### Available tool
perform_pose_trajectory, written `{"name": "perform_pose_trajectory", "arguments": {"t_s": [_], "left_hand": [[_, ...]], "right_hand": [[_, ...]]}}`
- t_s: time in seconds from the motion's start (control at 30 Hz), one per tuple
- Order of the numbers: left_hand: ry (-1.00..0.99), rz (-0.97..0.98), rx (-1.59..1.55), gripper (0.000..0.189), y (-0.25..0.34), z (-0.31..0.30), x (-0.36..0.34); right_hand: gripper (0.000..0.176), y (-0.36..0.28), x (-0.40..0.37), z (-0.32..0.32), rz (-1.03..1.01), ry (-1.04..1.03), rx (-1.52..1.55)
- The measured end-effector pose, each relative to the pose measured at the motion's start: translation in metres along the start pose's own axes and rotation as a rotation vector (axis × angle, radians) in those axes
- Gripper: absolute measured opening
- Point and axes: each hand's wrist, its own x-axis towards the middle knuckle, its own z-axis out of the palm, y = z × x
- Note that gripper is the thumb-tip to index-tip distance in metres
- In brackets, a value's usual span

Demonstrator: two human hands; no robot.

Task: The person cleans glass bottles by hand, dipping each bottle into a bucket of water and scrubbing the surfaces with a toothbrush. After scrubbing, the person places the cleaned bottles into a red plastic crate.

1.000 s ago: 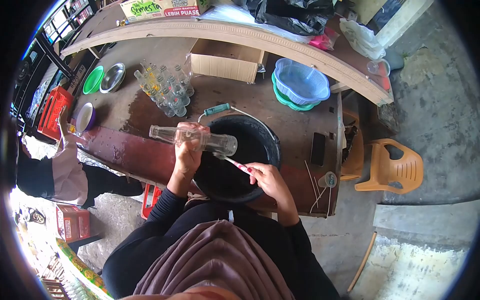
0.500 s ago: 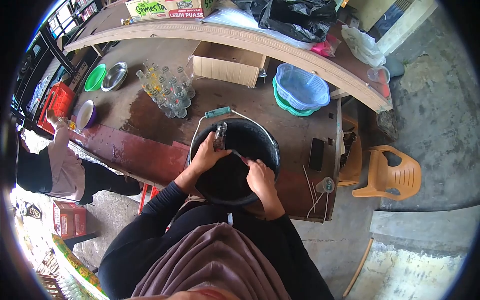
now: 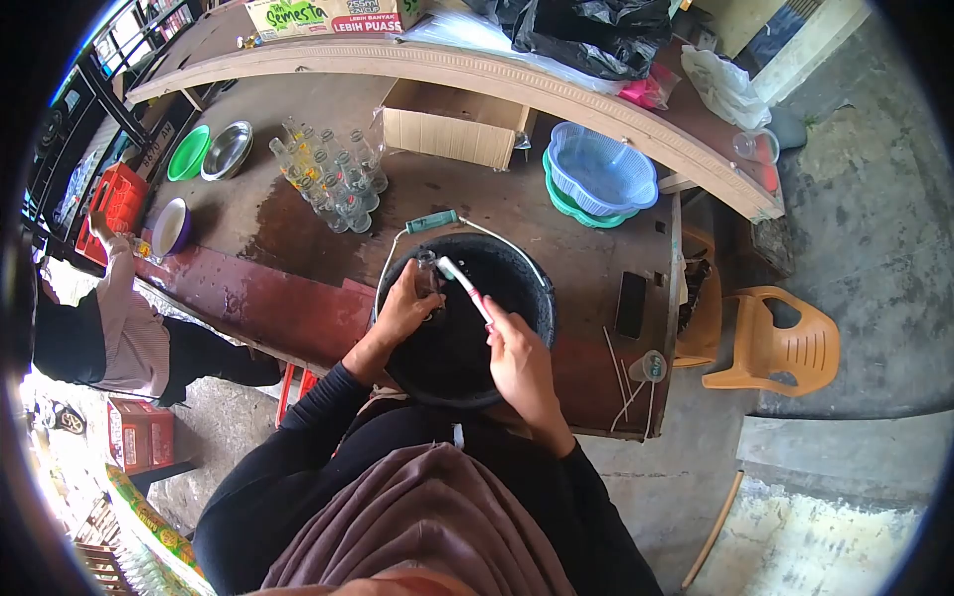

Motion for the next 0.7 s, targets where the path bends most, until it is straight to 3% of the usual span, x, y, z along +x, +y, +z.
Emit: {"name": "perform_pose_trajectory", "arguments": {"t_s": [0.03, 0.1, 0.17, 0.27, 0.33, 0.47, 0.57, 0.63, 0.7], "left_hand": [[-0.002, 0.001, 0.002, 0.04, -0.003, -0.001, 0.0], [0.051, 0.179, 0.168, 0.044, -0.004, -0.003, -0.001], [0.021, 0.16, 0.199, 0.042, 0.006, -0.007, -0.007], [-0.015, 0.201, 0.032, 0.039, 0.026, -0.009, -0.018], [0.014, 0.086, 0.01, 0.035, 0.032, -0.011, -0.02], [0.13, 0.258, 0.003, 0.033, 0.042, -0.018, -0.024], [0.082, 0.172, 0.196, 0.032, 0.06, -0.029, -0.034], [0.08, 0.272, 0.318, 0.033, 0.058, -0.032, -0.039], [0.073, 0.316, 0.401, 0.032, 0.058, -0.037, -0.043]], "right_hand": [[0.037, -0.001, -0.002, 0.002, -0.04, -0.003, 0.068], [0.037, 0.012, -0.01, 0.01, -0.018, -0.058, 0.025], [0.035, 0.02, -0.015, 0.013, 0.069, -0.141, -0.336], [0.036, 0.002, -0.017, 0.011, 0.052, -0.024, -0.168], [0.039, -0.003, -0.019, 0.018, -0.017, 0.016, 0.03], [0.042, 0.021, -0.02, 0.03, -0.023, -0.072, -0.205], [0.044, 0.017, -0.016, 0.028, 0.042, -0.073, -0.187], [0.043, -0.005, -0.014, 0.025, -0.071, 0.001, 0.121], [0.042, -0.005, -0.014, 0.029, -0.056, -0.021, 0.168]]}}
